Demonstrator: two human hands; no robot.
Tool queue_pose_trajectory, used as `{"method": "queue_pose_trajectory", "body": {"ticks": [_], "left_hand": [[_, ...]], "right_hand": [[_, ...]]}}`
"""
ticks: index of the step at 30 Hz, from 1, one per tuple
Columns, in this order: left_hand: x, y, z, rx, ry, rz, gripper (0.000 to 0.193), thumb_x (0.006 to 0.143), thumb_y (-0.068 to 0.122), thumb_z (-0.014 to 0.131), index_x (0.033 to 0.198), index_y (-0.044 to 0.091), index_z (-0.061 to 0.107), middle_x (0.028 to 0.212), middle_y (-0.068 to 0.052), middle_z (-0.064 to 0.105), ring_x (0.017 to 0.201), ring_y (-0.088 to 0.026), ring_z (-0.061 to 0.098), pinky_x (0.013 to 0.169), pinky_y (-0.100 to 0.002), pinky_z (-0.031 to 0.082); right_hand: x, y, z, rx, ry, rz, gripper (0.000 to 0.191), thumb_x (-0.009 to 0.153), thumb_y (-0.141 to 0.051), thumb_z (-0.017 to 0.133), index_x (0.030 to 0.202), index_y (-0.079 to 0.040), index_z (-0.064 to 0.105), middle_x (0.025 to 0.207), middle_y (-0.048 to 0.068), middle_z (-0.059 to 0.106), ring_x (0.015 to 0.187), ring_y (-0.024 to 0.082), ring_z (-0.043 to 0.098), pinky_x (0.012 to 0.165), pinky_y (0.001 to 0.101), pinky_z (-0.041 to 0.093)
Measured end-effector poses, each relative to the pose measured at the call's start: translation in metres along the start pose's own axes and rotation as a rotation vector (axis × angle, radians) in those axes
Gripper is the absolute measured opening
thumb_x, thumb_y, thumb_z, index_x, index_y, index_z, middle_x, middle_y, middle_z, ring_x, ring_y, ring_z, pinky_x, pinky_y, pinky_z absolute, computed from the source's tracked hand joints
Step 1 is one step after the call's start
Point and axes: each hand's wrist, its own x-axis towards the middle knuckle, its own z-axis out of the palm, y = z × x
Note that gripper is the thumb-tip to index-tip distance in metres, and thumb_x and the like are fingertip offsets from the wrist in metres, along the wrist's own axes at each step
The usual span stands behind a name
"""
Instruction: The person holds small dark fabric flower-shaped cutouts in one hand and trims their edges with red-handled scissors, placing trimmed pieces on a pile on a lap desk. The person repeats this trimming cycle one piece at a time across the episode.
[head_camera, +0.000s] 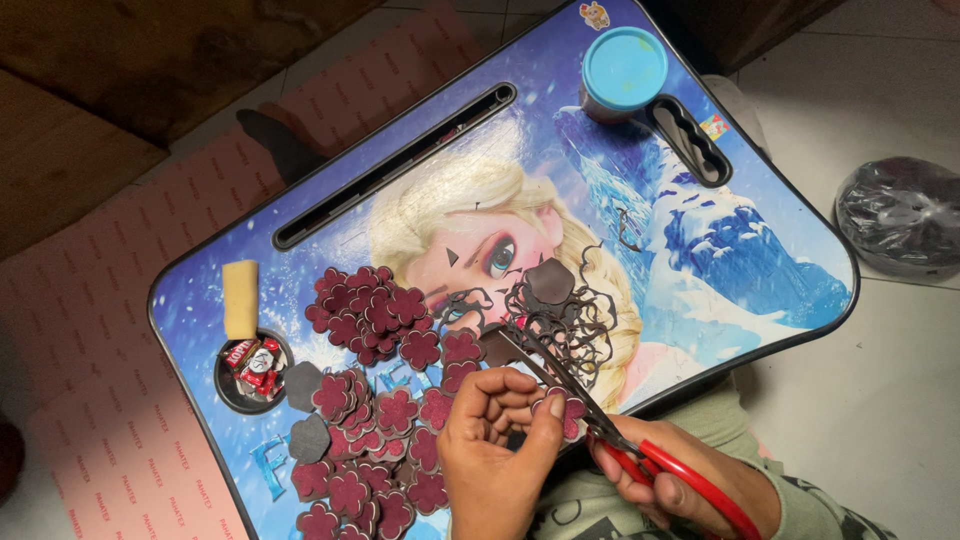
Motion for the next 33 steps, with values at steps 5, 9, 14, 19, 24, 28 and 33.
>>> {"method": "queue_pose_trajectory", "body": {"ticks": [5,9,14,19,24,28,33], "left_hand": [[0.001,0.002,-0.002,-0.022,-0.019,-0.029,0.028,0.080,-0.007,0.078,0.102,-0.001,0.061,0.085,-0.008,0.075,0.075,-0.008,0.071,0.067,-0.021,0.055],[0.002,0.003,-0.004,-0.028,-0.051,-0.027,0.031,0.081,-0.007,0.077,0.105,-0.001,0.059,0.086,-0.009,0.076,0.076,-0.009,0.074,0.066,-0.021,0.055],[0.004,0.006,-0.007,-0.025,-0.068,-0.040,0.033,0.081,-0.007,0.078,0.108,-0.001,0.059,0.085,-0.009,0.075,0.074,-0.008,0.070,0.064,-0.021,0.054],[0.006,0.008,-0.010,-0.033,-0.072,-0.088,0.032,0.080,-0.006,0.078,0.106,0.000,0.059,0.083,-0.008,0.075,0.072,-0.007,0.070,0.062,-0.020,0.053],[0.008,0.009,-0.011,-0.003,-0.079,-0.064,0.031,0.080,-0.007,0.079,0.104,-0.001,0.061,0.082,-0.007,0.074,0.071,-0.006,0.066,0.063,-0.020,0.052],[0.009,0.010,-0.013,0.004,-0.080,-0.086,0.031,0.079,-0.006,0.079,0.103,0.000,0.061,0.081,-0.006,0.074,0.069,-0.006,0.066,0.061,-0.020,0.052],[0.010,0.013,-0.015,-0.005,-0.088,-0.099,0.031,0.080,-0.006,0.078,0.104,0.000,0.060,0.080,-0.005,0.072,0.068,-0.006,0.065,0.060,-0.020,0.052]], "right_hand": [[0.000,0.002,-0.001,-0.006,-0.001,0.000,0.098,0.069,-0.092,0.058,0.105,-0.002,0.055,0.072,-0.002,0.047,0.055,0.008,0.043,0.049,0.0219,0.038],[-0.002,0.004,-0.002,-0.013,-0.002,0.003,0.096,0.069,-0.092,0.058,0.104,-0.002,0.054,0.071,-0.002,0.047,0.055,0.007,0.043,0.048,0.0219,0.038],[-0.002,0.005,-0.005,-0.017,-0.010,0.020,0.096,0.068,-0.092,0.059,0.104,-0.003,0.054,0.071,-0.002,0.046,0.053,0.007,0.042,0.047,0.0224,0.037],[-0.001,0.005,-0.005,-0.037,0.012,0.026,0.099,0.066,-0.095,0.059,0.103,-0.003,0.055,0.073,-0.002,0.048,0.055,0.006,0.042,0.047,0.0218,0.035],[-0.002,0.002,-0.006,-0.043,0.024,0.057,0.101,0.063,-0.097,0.058,0.101,-0.004,0.055,0.072,-0.001,0.048,0.055,0.007,0.043,0.046,0.0221,0.036],[-0.002,0.001,-0.006,-0.073,0.041,0.048,0.101,0.063,-0.098,0.056,0.099,-0.004,0.056,0.074,-0.002,0.049,0.057,0.006,0.044,0.048,0.0216,0.037],[-0.002,0.003,-0.008,-0.103,0.036,0.056,0.101,0.062,-0.098,0.054,0.099,-0.005,0.056,0.075,-0.002,0.050,0.059,0.006,0.045,0.049,0.0217,0.038]]}}
